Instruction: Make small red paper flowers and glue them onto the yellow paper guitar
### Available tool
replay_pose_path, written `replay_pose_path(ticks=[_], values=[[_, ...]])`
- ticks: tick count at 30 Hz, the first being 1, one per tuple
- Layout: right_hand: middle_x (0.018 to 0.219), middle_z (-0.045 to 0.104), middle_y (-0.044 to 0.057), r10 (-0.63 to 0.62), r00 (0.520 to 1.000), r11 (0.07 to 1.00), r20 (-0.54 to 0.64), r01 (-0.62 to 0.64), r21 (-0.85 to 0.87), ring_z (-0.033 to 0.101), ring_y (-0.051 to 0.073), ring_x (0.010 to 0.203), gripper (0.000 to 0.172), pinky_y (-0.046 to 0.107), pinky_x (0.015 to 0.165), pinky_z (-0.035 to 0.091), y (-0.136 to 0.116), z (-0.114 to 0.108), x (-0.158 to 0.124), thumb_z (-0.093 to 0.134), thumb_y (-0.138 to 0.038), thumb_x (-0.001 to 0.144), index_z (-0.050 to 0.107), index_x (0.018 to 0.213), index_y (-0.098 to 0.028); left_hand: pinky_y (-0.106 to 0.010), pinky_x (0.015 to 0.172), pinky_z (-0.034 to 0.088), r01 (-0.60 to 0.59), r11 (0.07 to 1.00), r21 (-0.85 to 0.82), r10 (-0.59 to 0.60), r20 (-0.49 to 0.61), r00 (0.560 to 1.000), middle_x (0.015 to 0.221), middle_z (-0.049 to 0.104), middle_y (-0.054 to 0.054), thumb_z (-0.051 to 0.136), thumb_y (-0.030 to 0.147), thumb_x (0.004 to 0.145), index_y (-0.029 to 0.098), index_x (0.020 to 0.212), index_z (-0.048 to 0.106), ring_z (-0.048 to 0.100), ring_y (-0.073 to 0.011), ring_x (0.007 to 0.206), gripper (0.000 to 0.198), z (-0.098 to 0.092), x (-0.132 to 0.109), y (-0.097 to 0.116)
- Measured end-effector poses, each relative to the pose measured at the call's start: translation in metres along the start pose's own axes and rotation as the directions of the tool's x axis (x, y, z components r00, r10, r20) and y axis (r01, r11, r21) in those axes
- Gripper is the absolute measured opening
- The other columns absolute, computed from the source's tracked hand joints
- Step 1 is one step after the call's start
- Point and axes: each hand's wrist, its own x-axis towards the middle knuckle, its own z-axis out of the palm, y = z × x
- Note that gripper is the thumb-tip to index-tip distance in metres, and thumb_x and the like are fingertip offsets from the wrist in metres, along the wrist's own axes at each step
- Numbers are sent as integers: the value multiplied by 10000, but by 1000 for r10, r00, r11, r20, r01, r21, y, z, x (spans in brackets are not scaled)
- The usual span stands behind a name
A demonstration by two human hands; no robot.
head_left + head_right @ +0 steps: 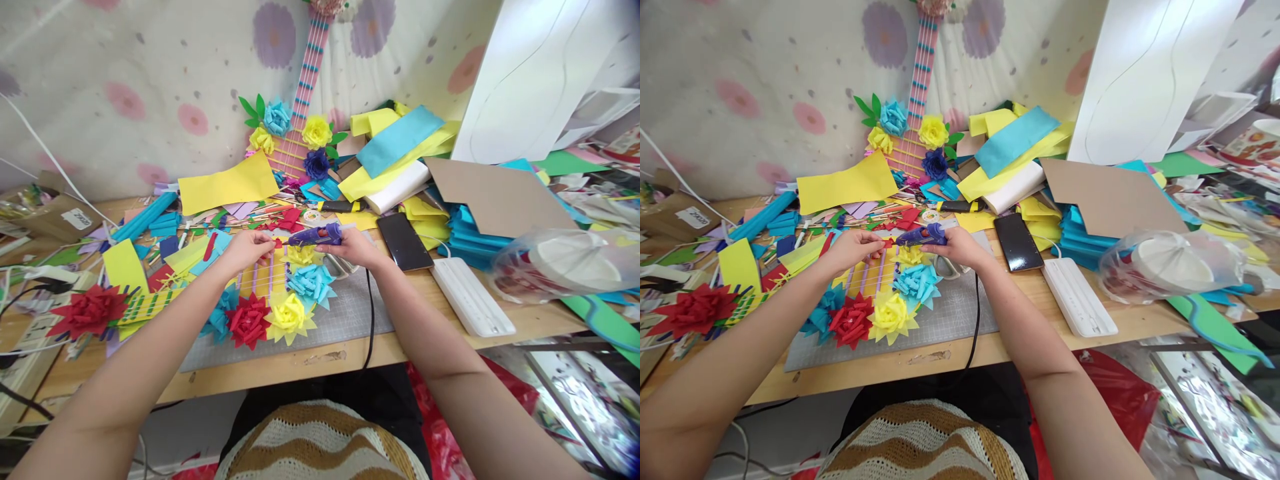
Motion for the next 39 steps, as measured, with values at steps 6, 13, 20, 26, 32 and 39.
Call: replay_pose_path(ticks=[6,13,20,26,32,39], values=[[797,710,35,25,1000,997,15,-24,-69,620,210,750,458,302,718,473,0,0,-1,631,-595,701,730,832,-168,-220,445,462,-3,1000,-4,3,3,1000,526,616,-17,730,262,614,146,609,648,555,-112,461,142,0,-1,3],[774,699,35,32,999,998,27,-30,-47,615,212,741,454,322,727,476,0,-1,-1,645,-585,685,721,822,-159,-225,462,460,8,1000,6,-8,4,1000,541,628,-25,722,250,621,146,603,640,574,-120,476,133,0,-2,6],[615,596,8,185,979,933,-83,-148,328,520,133,576,502,269,566,446,2,1,-2,655,-656,629,661,783,-178,-237,533,485,15,994,-108,-22,-69,997,539,625,-12,727,250,591,147,625,634,581,-123,517,143,-10,12,-4],[624,571,3,406,903,703,-144,-207,680,459,85,514,492,227,473,383,15,13,5,677,-661,599,583,693,-187,-218,696,472,-69,958,-278,2,-234,972,603,646,9,733,277,562,160,619,618,608,-106,627,174,-18,42,-37],[709,630,13,514,840,599,-171,-209,773,496,78,536,507,209,463,398,22,20,8,741,-631,530,570,707,-187,-233,698,441,-85,993,-81,64,-236,970,638,658,6,693,318,590,169,640,644,588,-124,649,165,-19,39,-35],[683,638,-10,534,830,558,-160,-203,805,477,50,495,508,175,430,390,25,22,7,765,-617,506,573,696,-187,-286,696,452,-65,989,135,82,-130,988,660,685,-18,658,340,610,173,638,650,616,-179,683,170,-20,26,-30]])
